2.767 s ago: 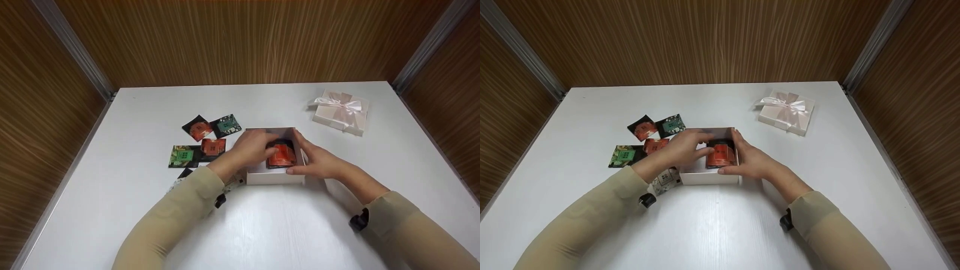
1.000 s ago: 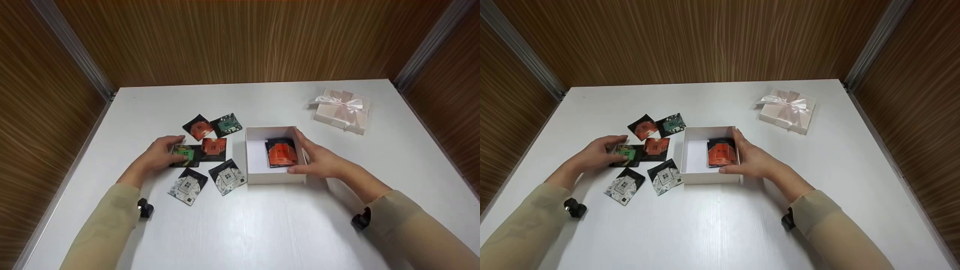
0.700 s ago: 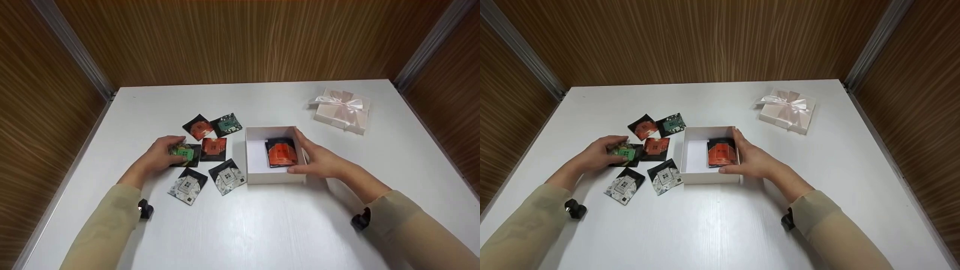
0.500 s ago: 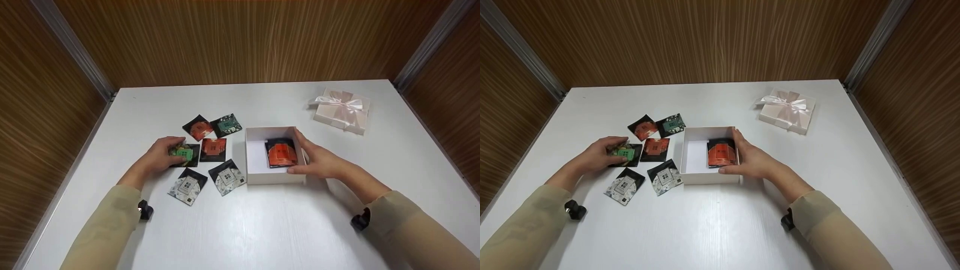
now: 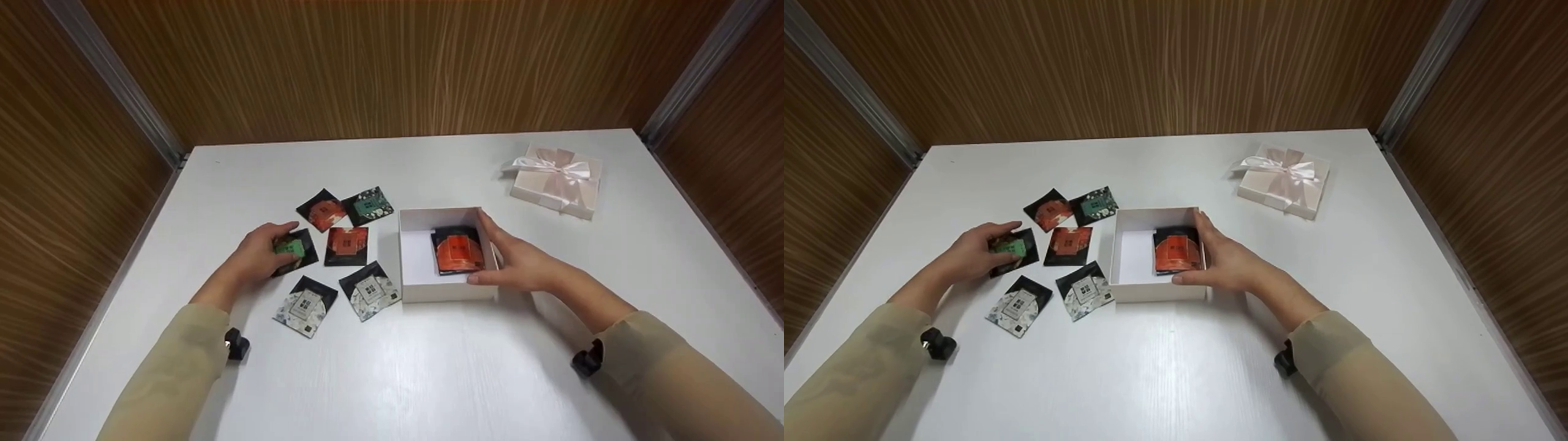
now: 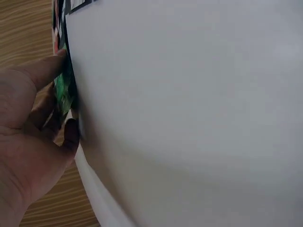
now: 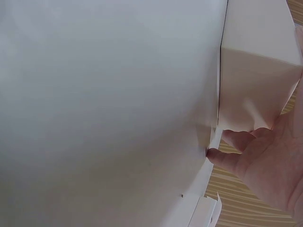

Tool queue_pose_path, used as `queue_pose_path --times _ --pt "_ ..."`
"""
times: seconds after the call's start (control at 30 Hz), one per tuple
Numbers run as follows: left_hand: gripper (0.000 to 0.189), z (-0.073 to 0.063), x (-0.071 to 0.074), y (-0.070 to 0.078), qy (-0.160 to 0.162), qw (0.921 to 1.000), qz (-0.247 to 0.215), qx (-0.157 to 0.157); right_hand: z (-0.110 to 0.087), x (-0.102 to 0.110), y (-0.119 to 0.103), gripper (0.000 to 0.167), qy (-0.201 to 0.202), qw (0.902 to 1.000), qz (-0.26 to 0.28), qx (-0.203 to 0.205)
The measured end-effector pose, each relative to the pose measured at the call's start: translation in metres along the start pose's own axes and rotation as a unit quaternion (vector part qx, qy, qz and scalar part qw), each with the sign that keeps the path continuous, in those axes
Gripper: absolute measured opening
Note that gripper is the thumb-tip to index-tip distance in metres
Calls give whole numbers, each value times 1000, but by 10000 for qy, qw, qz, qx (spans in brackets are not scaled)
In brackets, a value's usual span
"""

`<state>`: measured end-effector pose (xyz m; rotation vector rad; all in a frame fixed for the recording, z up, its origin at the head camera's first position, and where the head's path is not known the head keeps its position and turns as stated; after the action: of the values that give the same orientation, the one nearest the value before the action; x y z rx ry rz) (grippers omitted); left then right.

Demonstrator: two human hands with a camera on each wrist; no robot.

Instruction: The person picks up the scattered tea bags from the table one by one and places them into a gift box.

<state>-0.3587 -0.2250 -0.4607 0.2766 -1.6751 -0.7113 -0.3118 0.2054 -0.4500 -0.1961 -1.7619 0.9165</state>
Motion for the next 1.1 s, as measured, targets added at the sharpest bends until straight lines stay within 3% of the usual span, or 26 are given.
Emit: queue_pose_path --times 0.13,0.27,0.43,0.67,0.9,1.1 --pt "64 -1 5 1 -13 9998 -50 199 0 0 -1 130 0 10000 -19 22" --pt "49 -3 12 1 76 9993 -269 258 0 0 -1 131 -12 10000 9 -6" --pt "29 -4 26 6 384 9983 -350 262 0 1 -2 131 0 10000 50 -24" --pt "27 -6 44 17 757 9946 -622 329 -1 1 -2 129 -15 10000 27 -12" --pt "36 -4 60 51 1100 9899 -893 21 -1 1 -2 129 -20 10000 51 0" --pt "48 0 58 86 1146 9880 -1014 -195 -1 0 -1 129 -19 10000 21 -39"
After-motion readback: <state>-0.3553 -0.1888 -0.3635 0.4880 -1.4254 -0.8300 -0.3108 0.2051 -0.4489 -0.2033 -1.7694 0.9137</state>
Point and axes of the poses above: each hand's wrist, its own z-axis towards the middle knuckle, its own x-axis out of the back of the hand, y = z × x, the point moved 10 cm from there along z, towards the middle knuckle, and after that the axes turned 4 degrees about z, right-handed, at the moved point
